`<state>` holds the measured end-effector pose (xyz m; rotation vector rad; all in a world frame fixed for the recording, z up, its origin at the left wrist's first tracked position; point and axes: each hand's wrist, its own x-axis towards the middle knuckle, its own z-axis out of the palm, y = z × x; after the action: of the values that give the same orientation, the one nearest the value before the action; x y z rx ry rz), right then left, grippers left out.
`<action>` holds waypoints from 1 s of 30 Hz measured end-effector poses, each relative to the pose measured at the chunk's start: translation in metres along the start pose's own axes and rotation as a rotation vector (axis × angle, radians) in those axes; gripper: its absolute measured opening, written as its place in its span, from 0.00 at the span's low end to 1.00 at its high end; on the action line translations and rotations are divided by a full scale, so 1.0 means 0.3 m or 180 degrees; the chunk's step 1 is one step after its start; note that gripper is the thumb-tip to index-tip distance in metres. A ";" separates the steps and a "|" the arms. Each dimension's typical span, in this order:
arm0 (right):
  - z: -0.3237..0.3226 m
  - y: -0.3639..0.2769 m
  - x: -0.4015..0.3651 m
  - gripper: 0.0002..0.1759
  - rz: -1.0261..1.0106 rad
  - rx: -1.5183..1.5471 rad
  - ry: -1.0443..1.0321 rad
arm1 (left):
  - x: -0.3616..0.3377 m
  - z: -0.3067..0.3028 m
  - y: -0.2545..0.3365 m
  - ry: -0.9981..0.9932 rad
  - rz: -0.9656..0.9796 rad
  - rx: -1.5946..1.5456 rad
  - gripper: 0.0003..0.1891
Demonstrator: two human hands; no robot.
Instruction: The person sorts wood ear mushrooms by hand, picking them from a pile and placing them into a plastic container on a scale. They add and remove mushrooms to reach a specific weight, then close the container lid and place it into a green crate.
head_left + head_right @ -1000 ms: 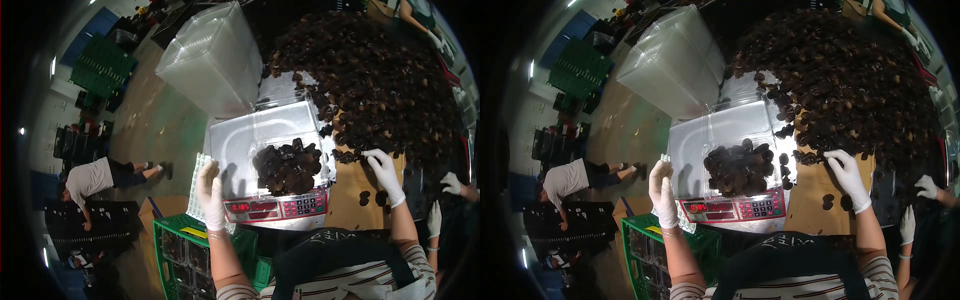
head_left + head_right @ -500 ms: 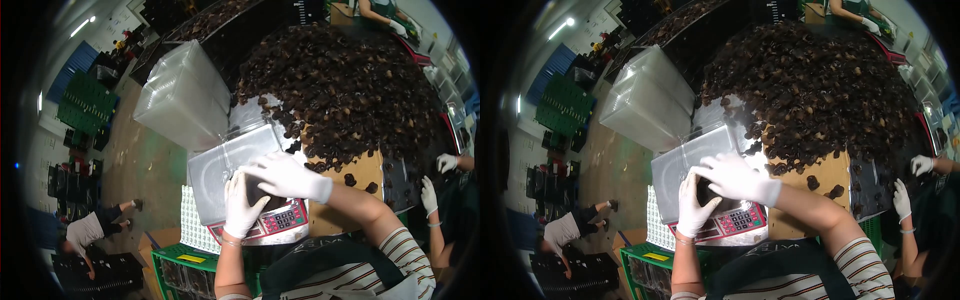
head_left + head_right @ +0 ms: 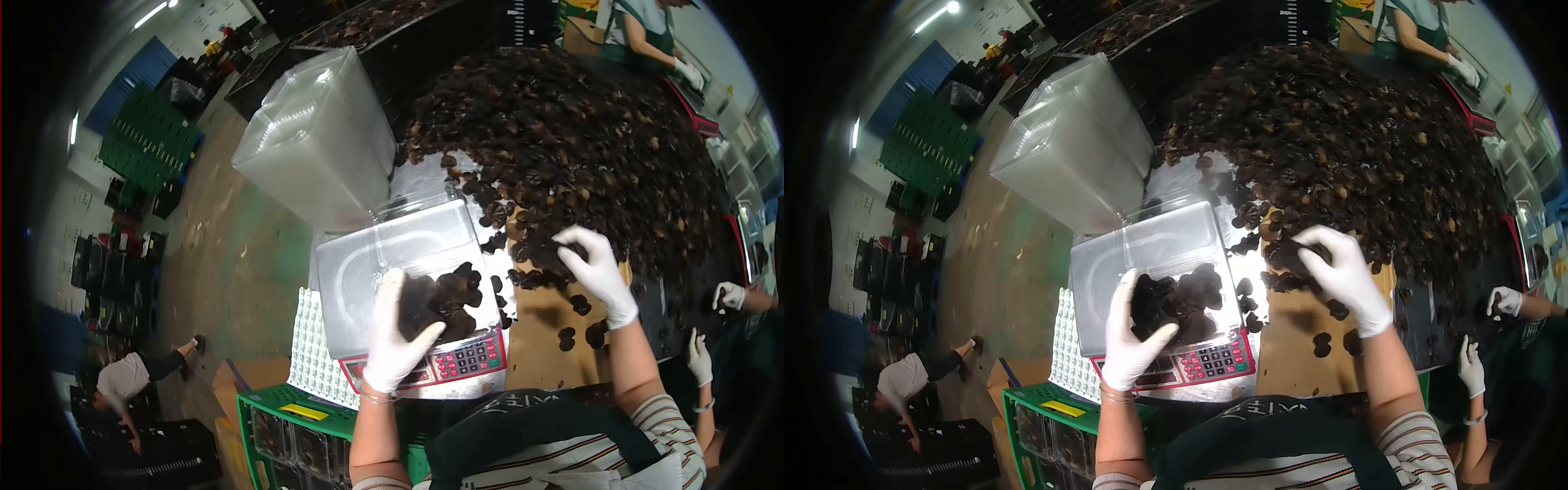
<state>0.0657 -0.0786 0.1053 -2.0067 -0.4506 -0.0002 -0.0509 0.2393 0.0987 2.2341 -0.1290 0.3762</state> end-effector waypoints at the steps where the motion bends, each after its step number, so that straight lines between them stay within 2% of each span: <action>1: -0.037 0.051 -0.030 0.11 -0.0054 -0.0454 -0.0174 | -0.005 -0.025 0.019 0.0224 0.0006 -0.0333 0.43; 3: -0.087 0.115 -0.100 0.14 0.0460 -0.0931 -0.0462 | -0.039 -0.061 -0.019 0.0776 -0.0291 -0.0806 0.38; 5: -0.107 0.161 -0.175 0.18 0.0488 -0.1564 -0.0348 | -0.060 -0.115 -0.028 0.1308 -0.0687 -0.1314 0.32; 6: -0.113 0.170 -0.198 0.22 0.0781 -0.1495 -0.0310 | -0.064 -0.146 -0.024 0.1488 -0.0794 -0.1370 0.28; 7: -0.106 0.157 -0.198 0.23 0.0441 -0.1960 -0.0163 | -0.079 -0.169 -0.030 0.1607 -0.0793 -0.1285 0.26; 9: -0.115 0.104 -0.191 0.23 0.1449 -0.1693 -0.0236 | -0.105 -0.206 -0.044 0.1870 -0.0996 -0.1416 0.25; 12: -0.076 0.087 -0.169 0.22 0.0746 -0.1340 -0.0126 | -0.150 -0.234 -0.040 0.1987 -0.1104 -0.1379 0.25; 14: -0.041 0.047 -0.126 0.21 0.0615 -0.1001 -0.0385 | -0.173 -0.243 -0.041 0.2060 -0.1153 -0.1295 0.24; 16: 0.001 -0.033 -0.071 0.20 0.0504 -0.0611 -0.0597 | -0.200 -0.243 -0.039 0.1980 -0.1307 -0.1326 0.24; 17: 0.029 -0.049 -0.045 0.21 0.0121 -0.0348 -0.0551 | -0.212 -0.241 -0.036 0.1936 -0.1387 -0.1343 0.24; 18: 0.057 -0.087 -0.016 0.21 0.0007 -0.0057 -0.0519 | -0.219 -0.228 -0.026 0.1884 -0.1456 -0.1409 0.23; 19: 0.085 -0.129 0.016 0.21 -0.0106 0.0232 -0.0480 | -0.242 -0.218 -0.043 0.1644 -0.1567 -0.1534 0.23; 21: 0.147 -0.147 0.092 0.23 -0.0392 0.0179 -0.0512 | -0.265 -0.171 -0.060 0.1120 -0.1795 -0.1709 0.23; 23: 0.224 -0.150 0.165 0.30 -0.0209 -0.0339 -0.0540 | -0.250 -0.134 -0.032 0.0418 -0.2355 -0.1631 0.21; 25: 0.328 -0.030 0.243 0.36 -0.0099 -0.0223 -0.0807 | -0.249 -0.069 -0.053 0.0255 -0.2247 -0.1858 0.12; 26: 0.343 -0.053 0.257 0.38 0.0092 0.0221 -0.0934 | -0.260 -0.051 -0.083 0.0256 -0.2100 -0.2201 0.11; 27: 0.333 -0.080 0.259 0.34 0.0511 0.0899 -0.1112 | -0.267 -0.039 -0.106 0.0269 -0.1953 -0.2541 0.10; 29: 0.297 -0.120 0.246 0.29 0.0345 0.1864 -0.0789 | -0.267 -0.037 -0.119 0.0525 -0.2109 -0.3142 0.10; 30: 0.243 -0.155 0.214 0.23 0.0194 0.2042 -0.0997 | -0.273 -0.037 -0.122 0.0662 -0.2199 -0.3437 0.10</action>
<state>0.0967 0.0228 0.1238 -1.3857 -0.5090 0.4477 -0.1232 0.2683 0.0529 1.0585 0.4472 0.0936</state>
